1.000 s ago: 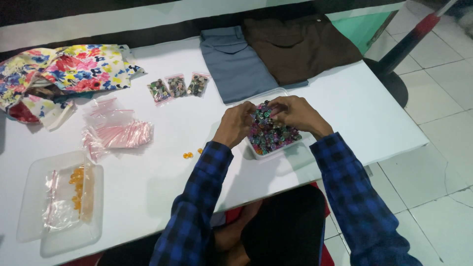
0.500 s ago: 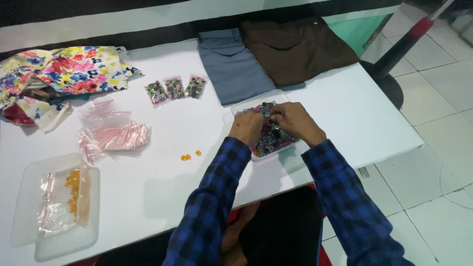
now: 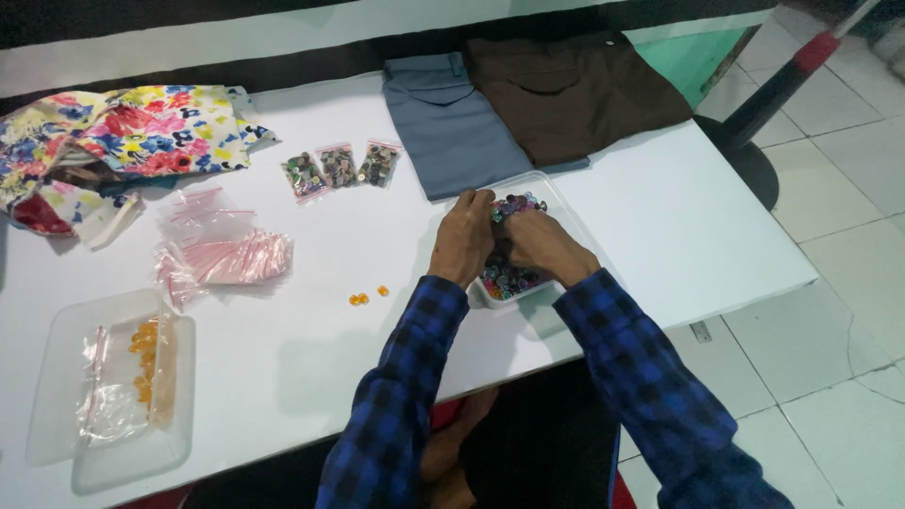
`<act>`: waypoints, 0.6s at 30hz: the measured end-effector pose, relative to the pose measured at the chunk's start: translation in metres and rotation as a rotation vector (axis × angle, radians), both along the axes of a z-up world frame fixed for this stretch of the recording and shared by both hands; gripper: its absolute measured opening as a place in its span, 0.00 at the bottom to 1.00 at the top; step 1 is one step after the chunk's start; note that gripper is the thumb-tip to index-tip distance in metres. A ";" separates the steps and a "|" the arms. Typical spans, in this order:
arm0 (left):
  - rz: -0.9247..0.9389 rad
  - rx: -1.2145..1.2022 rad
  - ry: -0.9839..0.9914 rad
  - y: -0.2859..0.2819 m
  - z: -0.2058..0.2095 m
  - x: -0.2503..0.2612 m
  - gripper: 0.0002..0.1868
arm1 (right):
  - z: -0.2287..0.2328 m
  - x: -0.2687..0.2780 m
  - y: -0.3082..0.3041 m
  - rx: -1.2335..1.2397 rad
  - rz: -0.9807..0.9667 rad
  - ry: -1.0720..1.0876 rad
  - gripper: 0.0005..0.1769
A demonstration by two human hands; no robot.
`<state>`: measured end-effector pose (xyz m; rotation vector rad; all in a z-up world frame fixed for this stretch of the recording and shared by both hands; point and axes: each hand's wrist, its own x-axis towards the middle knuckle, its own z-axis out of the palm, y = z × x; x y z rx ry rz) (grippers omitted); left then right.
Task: Sorting small colorful buttons from a tray into plastic bags
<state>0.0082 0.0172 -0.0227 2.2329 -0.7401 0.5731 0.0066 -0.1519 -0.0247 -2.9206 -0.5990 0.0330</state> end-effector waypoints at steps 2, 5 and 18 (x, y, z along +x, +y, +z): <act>0.043 -0.004 -0.019 -0.003 -0.007 0.003 0.09 | -0.008 0.006 -0.003 -0.039 0.020 0.035 0.13; 0.072 -0.019 -0.026 -0.002 -0.008 -0.001 0.12 | -0.015 0.009 -0.002 -0.126 -0.011 0.124 0.18; -0.205 -0.230 0.326 0.014 -0.004 0.013 0.10 | 0.118 -0.045 0.005 0.492 -0.291 0.381 0.14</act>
